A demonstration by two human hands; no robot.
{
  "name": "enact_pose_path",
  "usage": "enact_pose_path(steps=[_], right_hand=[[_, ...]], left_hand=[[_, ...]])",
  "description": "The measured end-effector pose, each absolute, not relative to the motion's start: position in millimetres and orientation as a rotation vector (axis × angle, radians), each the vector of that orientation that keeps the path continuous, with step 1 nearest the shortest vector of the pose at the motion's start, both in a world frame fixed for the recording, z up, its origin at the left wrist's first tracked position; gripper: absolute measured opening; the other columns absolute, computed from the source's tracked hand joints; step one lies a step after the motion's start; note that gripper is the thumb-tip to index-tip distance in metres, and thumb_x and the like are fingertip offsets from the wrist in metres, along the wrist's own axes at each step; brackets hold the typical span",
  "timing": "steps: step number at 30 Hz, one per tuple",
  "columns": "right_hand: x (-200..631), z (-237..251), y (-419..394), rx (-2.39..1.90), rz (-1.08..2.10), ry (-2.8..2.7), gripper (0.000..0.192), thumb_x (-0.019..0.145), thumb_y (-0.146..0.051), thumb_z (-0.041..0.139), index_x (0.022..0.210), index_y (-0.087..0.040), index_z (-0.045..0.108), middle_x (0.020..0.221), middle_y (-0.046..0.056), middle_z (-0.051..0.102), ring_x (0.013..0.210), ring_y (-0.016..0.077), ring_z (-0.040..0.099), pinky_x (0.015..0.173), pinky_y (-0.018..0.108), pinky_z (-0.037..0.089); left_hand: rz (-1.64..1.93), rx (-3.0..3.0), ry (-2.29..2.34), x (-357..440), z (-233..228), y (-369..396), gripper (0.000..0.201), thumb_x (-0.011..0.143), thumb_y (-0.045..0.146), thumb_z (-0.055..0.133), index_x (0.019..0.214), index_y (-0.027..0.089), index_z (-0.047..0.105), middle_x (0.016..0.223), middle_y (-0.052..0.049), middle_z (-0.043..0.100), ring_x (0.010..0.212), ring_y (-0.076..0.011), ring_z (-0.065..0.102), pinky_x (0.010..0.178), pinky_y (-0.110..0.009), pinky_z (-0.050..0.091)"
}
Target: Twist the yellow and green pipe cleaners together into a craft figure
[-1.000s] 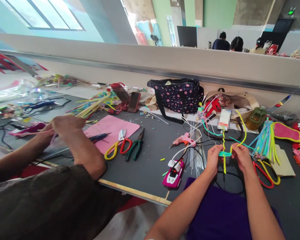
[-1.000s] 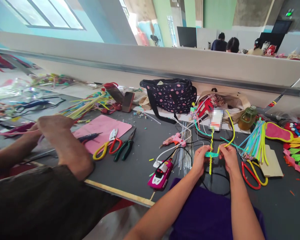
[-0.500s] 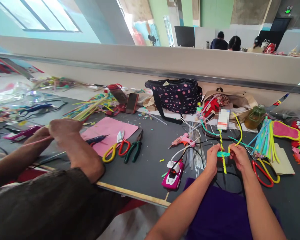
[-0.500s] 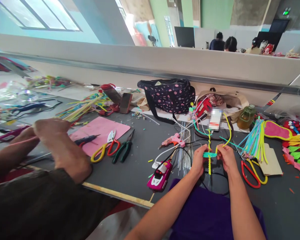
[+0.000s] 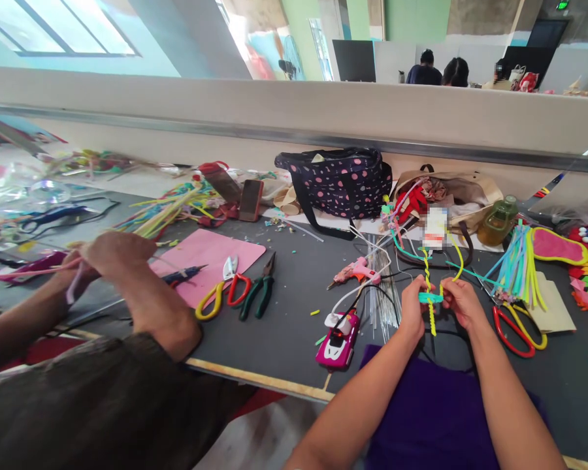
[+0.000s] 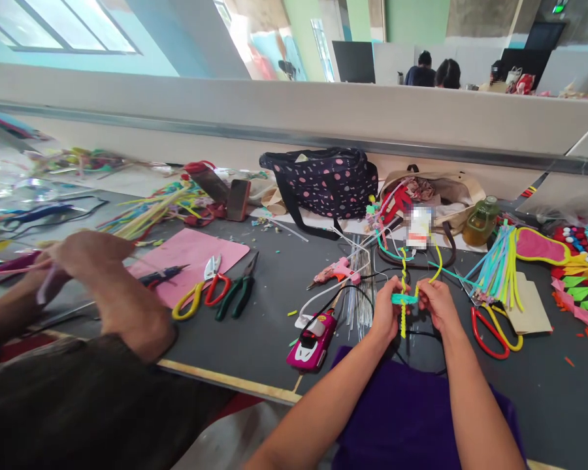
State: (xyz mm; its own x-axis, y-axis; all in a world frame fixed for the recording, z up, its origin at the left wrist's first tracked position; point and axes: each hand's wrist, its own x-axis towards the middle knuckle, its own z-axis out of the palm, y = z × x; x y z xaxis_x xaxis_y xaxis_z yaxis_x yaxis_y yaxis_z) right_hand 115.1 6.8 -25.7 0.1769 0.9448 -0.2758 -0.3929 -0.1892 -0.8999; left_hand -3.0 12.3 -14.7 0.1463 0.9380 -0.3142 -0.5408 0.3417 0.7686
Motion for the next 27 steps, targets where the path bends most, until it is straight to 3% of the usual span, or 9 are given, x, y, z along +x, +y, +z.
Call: enact_pose_path(steps=[27], right_hand=[[106,-33,21,-1.164,1.404,-0.619,0.023,0.058,-0.031,0.073,0.057,-0.017,0.056,0.049,-0.007,0.045,0.042,0.0049,0.036,0.037,0.018,0.032]], left_hand=[[1.13,0.321,0.853,-7,-22,24,0.034,0.067,0.048,0.064,0.068,0.015,0.054,0.063,0.001,0.057,0.042,-0.0093,0.05,0.037,-0.021,0.033]])
